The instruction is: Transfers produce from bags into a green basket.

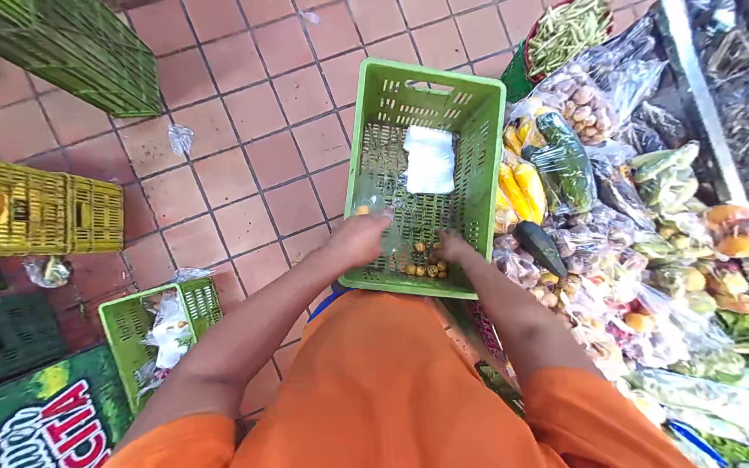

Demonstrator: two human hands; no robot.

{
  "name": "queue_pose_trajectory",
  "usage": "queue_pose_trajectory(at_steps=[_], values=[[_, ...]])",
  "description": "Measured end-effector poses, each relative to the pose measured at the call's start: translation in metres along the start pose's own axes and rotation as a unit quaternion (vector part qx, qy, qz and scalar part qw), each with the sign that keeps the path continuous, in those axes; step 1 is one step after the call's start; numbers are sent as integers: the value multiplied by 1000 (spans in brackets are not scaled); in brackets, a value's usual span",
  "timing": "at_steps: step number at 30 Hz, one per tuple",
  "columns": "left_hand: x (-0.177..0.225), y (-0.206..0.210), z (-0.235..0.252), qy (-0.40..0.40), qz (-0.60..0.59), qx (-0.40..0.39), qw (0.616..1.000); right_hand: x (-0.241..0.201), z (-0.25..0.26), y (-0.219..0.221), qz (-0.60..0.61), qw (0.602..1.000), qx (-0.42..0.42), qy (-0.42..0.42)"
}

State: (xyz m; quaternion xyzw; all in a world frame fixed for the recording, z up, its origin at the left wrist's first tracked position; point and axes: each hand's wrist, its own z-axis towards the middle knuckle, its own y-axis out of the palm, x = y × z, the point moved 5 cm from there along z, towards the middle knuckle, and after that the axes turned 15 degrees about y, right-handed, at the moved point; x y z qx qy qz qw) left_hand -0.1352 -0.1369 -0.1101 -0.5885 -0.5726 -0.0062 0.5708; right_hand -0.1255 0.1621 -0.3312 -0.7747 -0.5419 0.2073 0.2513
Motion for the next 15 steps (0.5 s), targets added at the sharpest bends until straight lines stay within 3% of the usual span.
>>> queue_pose_trajectory(at_steps=[3,6,9,15], values=[[-9,1,-2,-27,-50,58,997,4,20,41,-163,986,-4,-24],[-11,16,-2,-68,-103,60,991,3,34,60,-240,969,-6,-59],[10,28,0,-34,-130,63,989,0,34,65,-250,965,-45,-69],[-23,42,18,-72,-109,64,989,-1,19,76,-184,981,-50,-42]])
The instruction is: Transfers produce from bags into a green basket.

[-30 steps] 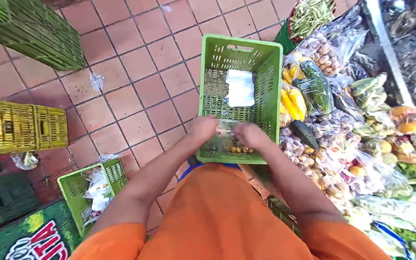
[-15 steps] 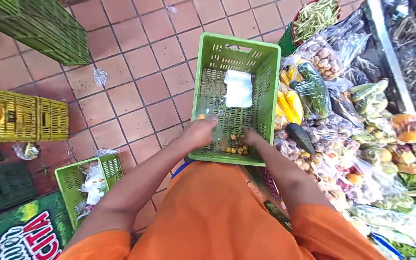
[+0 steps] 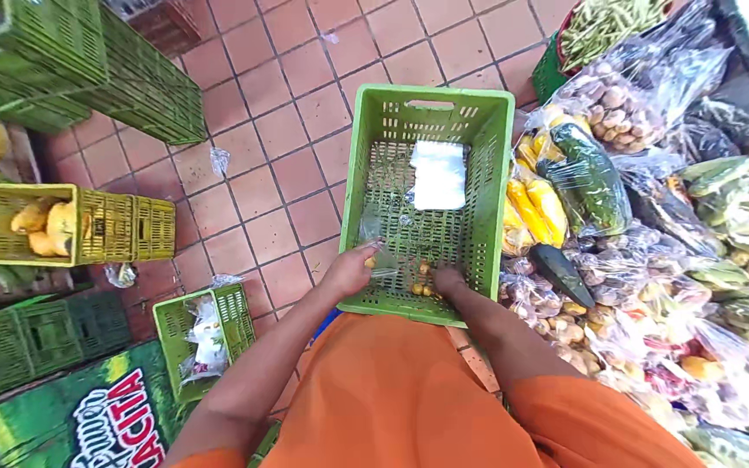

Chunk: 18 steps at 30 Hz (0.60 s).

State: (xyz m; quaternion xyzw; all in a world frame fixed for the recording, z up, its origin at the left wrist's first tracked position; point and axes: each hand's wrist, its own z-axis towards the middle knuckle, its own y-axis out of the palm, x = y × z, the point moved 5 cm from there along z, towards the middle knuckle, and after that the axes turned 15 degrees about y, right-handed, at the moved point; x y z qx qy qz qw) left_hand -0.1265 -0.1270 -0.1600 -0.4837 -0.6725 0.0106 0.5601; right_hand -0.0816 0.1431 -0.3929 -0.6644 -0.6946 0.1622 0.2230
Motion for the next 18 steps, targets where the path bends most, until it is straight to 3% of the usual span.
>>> queue_pose_trajectory(at_steps=[5,7,8,9,10,12,13,14,18], values=[[-16,-1,5,-35,-61,25,997,5,-4,-6,54,998,-11,38],[-10,5,10,-12,-80,26,996,7,-6,-32,161,986,-24,46],[-5,10,11,-3,-87,21,996,5,-17,-45,273,959,-59,43],[-2,15,13,-1,-77,11,997,2,-35,-58,415,902,-116,26],[-4,18,18,-1,-54,6,999,-4,-57,-76,541,820,-186,-19],[-17,27,22,-11,-23,0,1000,-26,-102,-104,674,646,-319,-164],[-21,30,23,-14,-21,-3,1000,-38,-118,-113,688,585,-371,-216],[-21,33,23,-17,-22,-8,1000,-49,-127,-117,687,562,-401,-226],[-34,54,26,-32,-8,-29,999,-89,-118,-100,666,619,-416,-15]])
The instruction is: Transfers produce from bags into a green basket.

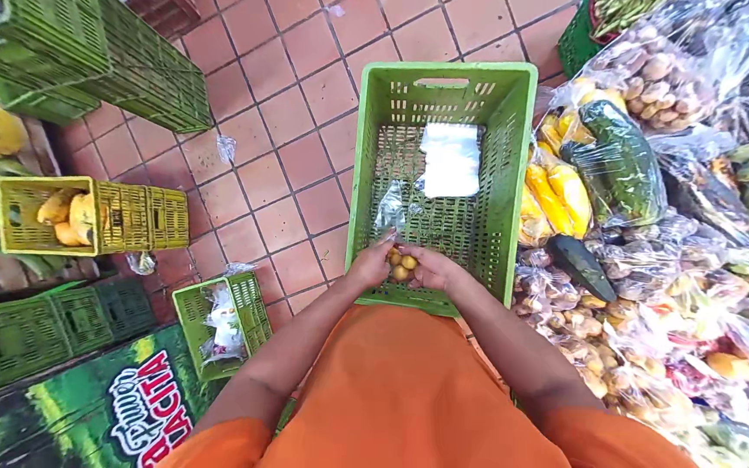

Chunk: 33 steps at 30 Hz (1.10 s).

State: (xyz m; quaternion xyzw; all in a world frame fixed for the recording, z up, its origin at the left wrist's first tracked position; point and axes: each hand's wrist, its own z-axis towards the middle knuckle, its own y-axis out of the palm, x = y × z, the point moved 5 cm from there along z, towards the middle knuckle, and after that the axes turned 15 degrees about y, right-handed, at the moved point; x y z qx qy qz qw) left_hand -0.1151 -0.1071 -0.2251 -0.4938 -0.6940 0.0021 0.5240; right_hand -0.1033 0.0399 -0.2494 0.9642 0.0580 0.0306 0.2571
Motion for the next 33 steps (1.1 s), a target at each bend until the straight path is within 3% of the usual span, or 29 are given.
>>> queue_pose_trajectory(at_steps=[3,7,9,12,15,17,19,22,23,25,30,32,33], values=[[-21,11,4,-26,1,-10,1000,5,10,4,-4,1000,25,-10],[-10,11,-8,-31,-32,5,999,7,-2,-11,-111,989,45,-81],[-1,-2,-21,-32,-62,35,997,-15,-6,-51,-159,964,141,-163],[12,-25,-41,-28,-104,72,992,-42,19,-129,-320,857,349,-205],[2,-25,-41,-22,-98,82,992,-25,67,-141,-564,733,371,-86],[-2,-18,-39,-18,-90,76,993,-8,92,-140,-641,675,364,-22],[7,-19,-44,-11,-103,84,991,-8,102,-139,-645,686,337,-15],[13,-21,-54,-3,-135,106,985,-18,95,-149,-493,818,290,-56],[9,-19,-55,-4,-139,106,985,-19,92,-152,-465,834,293,-50],[0,-14,-56,-13,-134,96,986,-14,88,-148,-509,801,316,-12],[7,-10,-57,-15,-157,89,984,25,93,-106,-670,654,307,169],[4,-13,-58,-22,-159,97,982,33,100,-100,-701,624,291,187],[-1,-13,-57,-31,-153,95,983,34,102,-100,-701,628,283,187]])
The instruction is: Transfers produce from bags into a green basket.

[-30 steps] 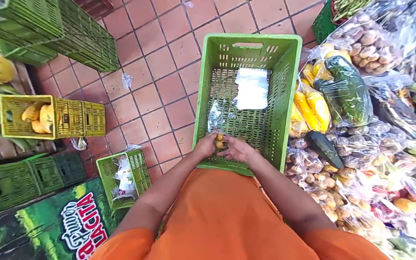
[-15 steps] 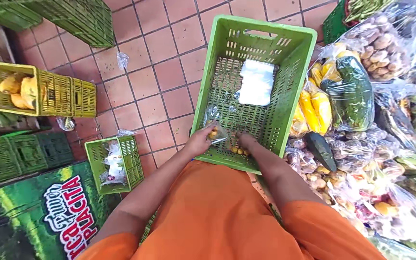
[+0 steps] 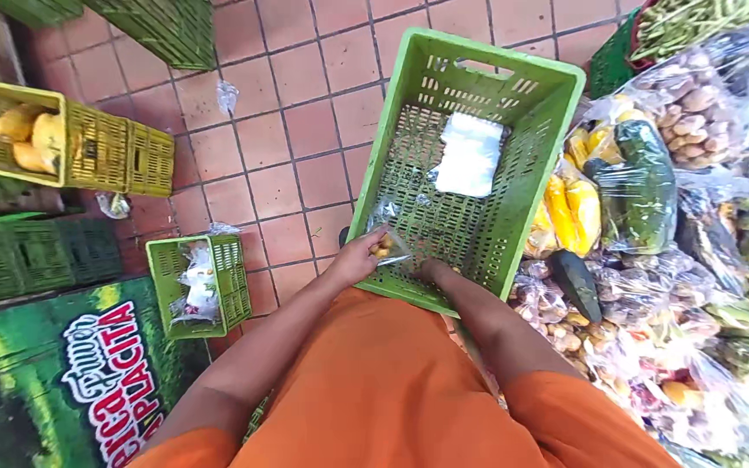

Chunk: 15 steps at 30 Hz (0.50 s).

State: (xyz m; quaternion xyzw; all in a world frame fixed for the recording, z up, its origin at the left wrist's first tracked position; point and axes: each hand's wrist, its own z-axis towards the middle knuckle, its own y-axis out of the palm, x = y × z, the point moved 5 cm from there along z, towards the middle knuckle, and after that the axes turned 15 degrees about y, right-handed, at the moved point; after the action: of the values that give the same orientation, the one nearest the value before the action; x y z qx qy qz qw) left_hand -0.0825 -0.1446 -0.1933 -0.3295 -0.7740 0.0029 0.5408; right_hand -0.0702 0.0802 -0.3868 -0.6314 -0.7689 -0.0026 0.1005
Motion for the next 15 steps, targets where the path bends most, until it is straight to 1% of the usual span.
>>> queue_pose_trajectory(at_steps=[1,3,4,5,6,7,8,9,10,11,12,13,14,15], values=[[-7,-1,1,-8,9,-3,1000,2,4,0,25,1000,-13,-10],[-10,-2,2,-8,15,-11,1000,14,10,-6,128,990,-58,-22],[-7,-3,3,0,8,-11,1000,20,8,-12,212,974,-80,-19],[-3,-3,2,8,-6,-8,1000,25,-1,-14,324,939,-108,-28],[0,-4,1,13,-20,-4,1000,27,-13,-17,443,882,-145,-62],[1,-5,1,15,-27,2,1000,26,-31,-24,544,808,-187,-127],[-2,-6,4,12,-27,8,1000,27,-53,-35,606,733,-223,-214],[-7,-6,6,8,-18,9,1000,28,-77,-45,628,673,-247,-304],[-12,-4,7,5,-8,4,1000,30,-98,-53,637,625,-260,-370],[-15,-1,8,5,-1,-1,1000,31,-117,-59,640,585,-272,-417],[-16,2,8,6,3,-6,1000,30,-133,-64,637,559,-282,-449],[-16,6,9,9,3,-11,1000,28,-146,-66,629,547,-290,-470],[-16,9,10,13,0,-16,1000,24,-156,-67,619,553,-294,-475],[-15,13,11,16,-3,-22,1000,17,-163,-67,614,577,-287,-456]])
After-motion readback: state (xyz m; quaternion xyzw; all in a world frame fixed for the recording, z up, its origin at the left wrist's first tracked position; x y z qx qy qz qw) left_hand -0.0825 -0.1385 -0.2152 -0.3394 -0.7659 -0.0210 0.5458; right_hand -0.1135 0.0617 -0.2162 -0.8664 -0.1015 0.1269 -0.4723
